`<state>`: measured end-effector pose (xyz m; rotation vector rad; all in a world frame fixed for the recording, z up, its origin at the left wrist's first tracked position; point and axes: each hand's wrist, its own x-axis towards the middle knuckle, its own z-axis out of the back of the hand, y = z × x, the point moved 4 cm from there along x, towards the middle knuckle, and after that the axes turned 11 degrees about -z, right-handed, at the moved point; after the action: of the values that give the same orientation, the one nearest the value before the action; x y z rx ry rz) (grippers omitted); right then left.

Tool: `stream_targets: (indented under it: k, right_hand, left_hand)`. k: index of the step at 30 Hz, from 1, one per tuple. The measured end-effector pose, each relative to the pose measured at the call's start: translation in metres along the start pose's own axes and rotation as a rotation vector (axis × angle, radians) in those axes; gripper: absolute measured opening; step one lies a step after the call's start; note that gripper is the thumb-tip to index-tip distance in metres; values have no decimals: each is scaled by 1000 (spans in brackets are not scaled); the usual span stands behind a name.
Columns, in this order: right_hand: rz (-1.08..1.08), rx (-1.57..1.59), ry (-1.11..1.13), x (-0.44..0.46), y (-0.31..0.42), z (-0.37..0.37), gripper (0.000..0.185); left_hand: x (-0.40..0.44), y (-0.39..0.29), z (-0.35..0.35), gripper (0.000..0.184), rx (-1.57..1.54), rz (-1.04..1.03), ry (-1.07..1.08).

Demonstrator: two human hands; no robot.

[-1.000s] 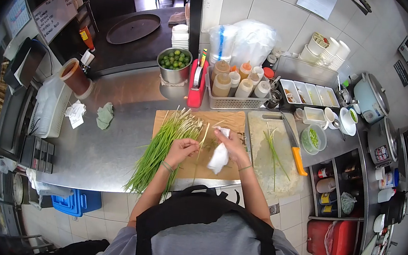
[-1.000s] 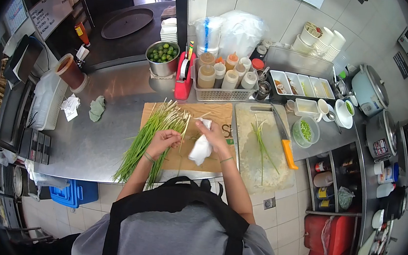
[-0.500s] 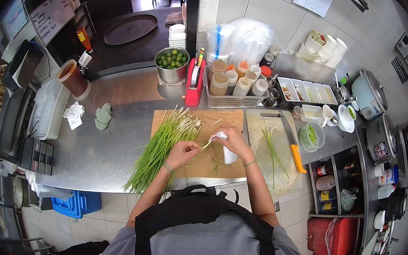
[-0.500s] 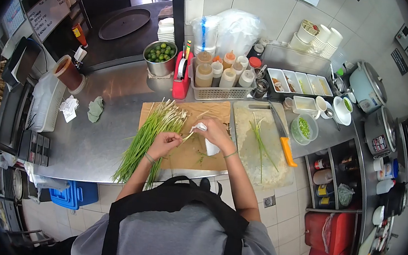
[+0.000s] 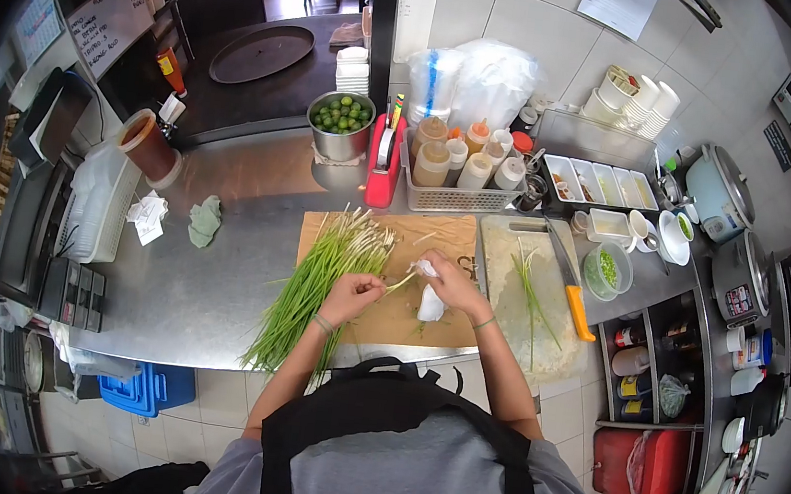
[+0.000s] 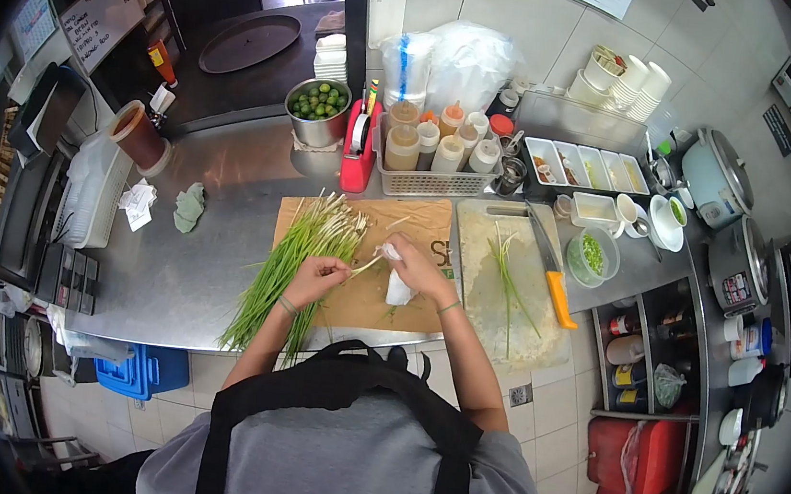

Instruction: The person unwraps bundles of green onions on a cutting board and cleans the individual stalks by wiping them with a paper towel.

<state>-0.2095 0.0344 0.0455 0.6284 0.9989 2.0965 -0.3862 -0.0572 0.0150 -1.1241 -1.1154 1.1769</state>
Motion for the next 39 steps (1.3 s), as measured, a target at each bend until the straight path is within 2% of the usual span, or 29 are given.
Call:
stream_targets:
  k: [3, 6, 9, 12, 15, 18, 21, 24, 27, 30, 33, 34, 37, 38, 39]
  right_hand:
    - [-178, 49, 35, 0, 16, 12, 17]
    - [-50, 82, 116, 0, 22, 11, 17]
    - [0, -60, 153, 4, 17, 10, 16]
    - [-3, -12, 185, 5, 15, 10, 17]
    - [-93, 47, 213, 4, 16, 11, 16]
    - [-66, 113, 145, 5, 5, 13, 14]
    - [-105, -45, 41, 7, -15, 20, 18]
    - [-273, -252, -163, 1, -14, 31, 16]
    - [-538, -240, -127, -3, -19, 27, 18]
    - [-317, -170, -17, 0, -23, 8, 27]
    - [-333, -23, 57, -1, -7, 1, 39]
    - [-351, -26, 124, 1, -4, -2, 51]
    - [-404, 77, 146, 2, 13, -9, 55]
    - [-317, 47, 39, 2, 15, -13, 65]
    - [-268, 83, -23, 0, 16, -17, 66]
  left_hand:
    - [-1, -1, -1, 12, -1, 13, 17]
    - [0, -4, -3, 13, 13, 8, 24]
    - [1, -4, -3, 12, 20, 19, 20]
    - [1, -4, -2, 12, 2, 9, 4]
    - [0, -1, -1, 12, -6, 2, -9]
    - [0, 3, 0, 12, -7, 7, 16]
    - [-3, 7, 2, 13, -20, 7, 36]
    - [-5, -8, 4, 13, -92, -10, 17]
    - [-3, -18, 3, 14, -265, 14, -17]
    - [7, -22, -6, 14, -480, 73, -47]
    - [16, -31, -17, 15, -619, 120, -64]
    - [19, -30, -21, 15, -635, 127, -54]
    - [27, -27, -30, 17, -630, 126, -13]
    - [29, -26, -33, 18, -618, 120, 3]
    - [32, -23, -35, 18, -604, 122, -8]
